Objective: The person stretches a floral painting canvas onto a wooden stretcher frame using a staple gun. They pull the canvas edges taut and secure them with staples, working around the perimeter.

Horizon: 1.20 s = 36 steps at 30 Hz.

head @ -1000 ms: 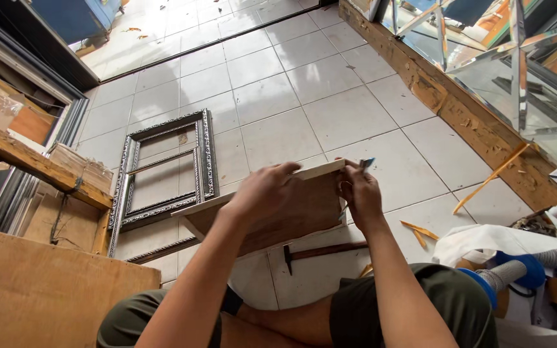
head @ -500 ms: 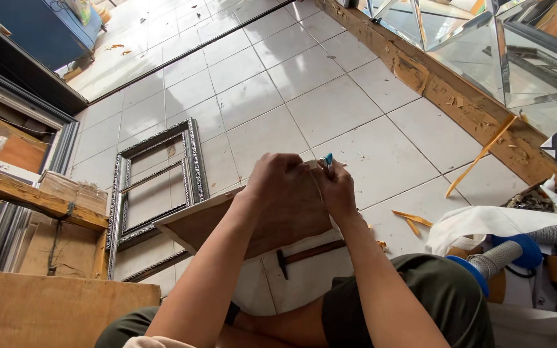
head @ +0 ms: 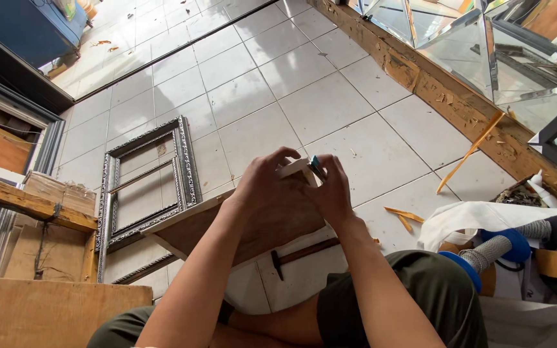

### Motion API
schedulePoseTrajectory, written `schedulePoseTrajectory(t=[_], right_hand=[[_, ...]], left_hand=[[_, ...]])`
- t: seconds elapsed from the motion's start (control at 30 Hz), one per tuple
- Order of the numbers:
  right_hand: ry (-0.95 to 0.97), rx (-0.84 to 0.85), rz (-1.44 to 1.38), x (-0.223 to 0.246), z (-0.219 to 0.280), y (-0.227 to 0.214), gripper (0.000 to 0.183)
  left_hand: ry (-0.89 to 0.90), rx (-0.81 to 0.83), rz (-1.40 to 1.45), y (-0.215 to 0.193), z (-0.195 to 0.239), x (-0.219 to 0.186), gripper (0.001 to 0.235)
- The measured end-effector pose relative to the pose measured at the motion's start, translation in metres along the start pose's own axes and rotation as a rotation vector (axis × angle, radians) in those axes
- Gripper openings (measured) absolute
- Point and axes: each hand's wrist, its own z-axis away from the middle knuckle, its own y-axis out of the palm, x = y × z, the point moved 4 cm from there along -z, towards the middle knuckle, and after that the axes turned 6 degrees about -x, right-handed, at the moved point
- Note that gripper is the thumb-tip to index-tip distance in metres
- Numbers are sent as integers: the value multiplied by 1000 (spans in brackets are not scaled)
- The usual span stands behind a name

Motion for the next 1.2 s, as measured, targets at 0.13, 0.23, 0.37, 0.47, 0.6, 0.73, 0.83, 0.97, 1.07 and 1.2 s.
schedulePoseTrajectory(t=[0.13,0.23,0.37,0.47,0.6,0.73,0.83,0.97,1.07,1.2], right_hand=[[33,-79,-164,0,8,-1,26],[295,-206,-264,-15,11,-7,11],[450,-156,-387,-4,9,-7,16],[460,-155,-409,-4,8,-8,18],[303,-96,-313,13,8,-12,15],[126,-46,-150,23,7,-11,34],[249,-47,-296,0,9,-2,27],[360,-18,-372,15,9,-4,21],[393,35,-328,4,2,-8,18],[315,87,-277,7,-3,-6,24]], left_hand=[[-57,-61,129,11,-6,31,43],[-102,-36,162,6,-5,23,33],[-225,38,155,3,-6,3,30],[-252,40,181,17,-15,19,24],[-204,-24,-90,12,-10,7,18],[-267,-33,-188,10,-7,1,17],[-305,-37,-201,15,-8,4,17],[-300,-49,-191,10,-2,2,14],[-244,-45,-153,7,2,-3,14],[-196,-47,-169,9,4,-1,16]])
